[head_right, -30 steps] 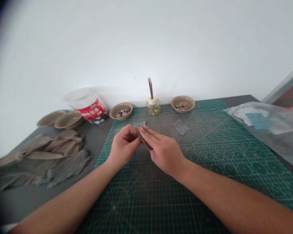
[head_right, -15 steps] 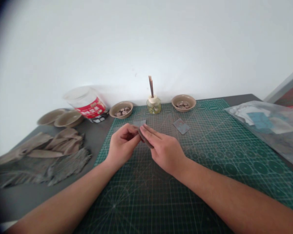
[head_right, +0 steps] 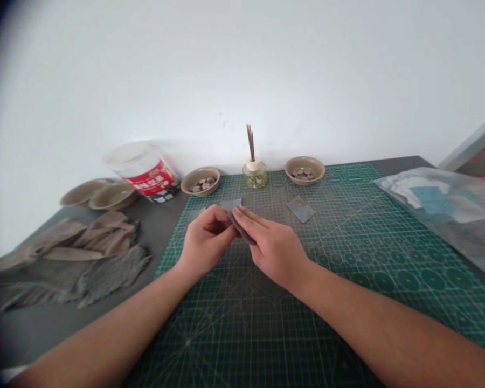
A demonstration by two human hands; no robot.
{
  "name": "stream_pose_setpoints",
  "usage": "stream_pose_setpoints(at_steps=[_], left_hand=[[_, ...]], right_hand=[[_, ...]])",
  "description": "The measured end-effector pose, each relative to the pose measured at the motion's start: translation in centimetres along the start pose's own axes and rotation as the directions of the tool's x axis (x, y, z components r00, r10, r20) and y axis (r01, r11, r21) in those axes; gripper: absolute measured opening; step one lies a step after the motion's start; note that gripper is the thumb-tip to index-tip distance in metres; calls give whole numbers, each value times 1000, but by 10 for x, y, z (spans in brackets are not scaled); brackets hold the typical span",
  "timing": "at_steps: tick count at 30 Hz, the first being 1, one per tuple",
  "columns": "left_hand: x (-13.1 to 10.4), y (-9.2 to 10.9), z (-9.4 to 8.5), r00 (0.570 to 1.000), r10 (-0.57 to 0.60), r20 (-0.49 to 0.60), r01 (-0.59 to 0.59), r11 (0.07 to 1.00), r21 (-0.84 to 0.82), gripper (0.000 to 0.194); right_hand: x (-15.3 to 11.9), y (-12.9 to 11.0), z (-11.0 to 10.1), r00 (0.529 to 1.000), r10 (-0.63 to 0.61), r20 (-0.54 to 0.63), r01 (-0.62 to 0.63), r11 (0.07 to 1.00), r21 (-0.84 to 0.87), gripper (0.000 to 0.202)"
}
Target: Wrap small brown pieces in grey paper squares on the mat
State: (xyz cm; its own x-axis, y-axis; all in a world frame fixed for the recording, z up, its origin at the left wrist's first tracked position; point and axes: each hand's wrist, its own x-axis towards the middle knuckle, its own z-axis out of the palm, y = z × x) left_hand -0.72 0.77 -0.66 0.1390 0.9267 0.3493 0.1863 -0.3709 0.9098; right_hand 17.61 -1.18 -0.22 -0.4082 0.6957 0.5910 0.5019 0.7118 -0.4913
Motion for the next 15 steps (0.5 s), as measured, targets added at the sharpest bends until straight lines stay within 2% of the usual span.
stream_pose_setpoints(at_steps=[7, 11, 15], left_hand=[[-1, 3, 1, 1000, 4, 0, -4, 1000, -2, 19], [0, 9, 0, 999, 38, -33, -41, 995, -94, 21], [4, 13, -5, 987, 106, -117, -120, 985, -122, 23]], right_hand=[[1, 8, 0, 999, -21, 37, 24, 997, -79, 63], [5, 13, -2, 992, 128, -9, -128, 989, -77, 51], [8, 11, -8, 964, 251, -90, -247, 967, 53, 36]])
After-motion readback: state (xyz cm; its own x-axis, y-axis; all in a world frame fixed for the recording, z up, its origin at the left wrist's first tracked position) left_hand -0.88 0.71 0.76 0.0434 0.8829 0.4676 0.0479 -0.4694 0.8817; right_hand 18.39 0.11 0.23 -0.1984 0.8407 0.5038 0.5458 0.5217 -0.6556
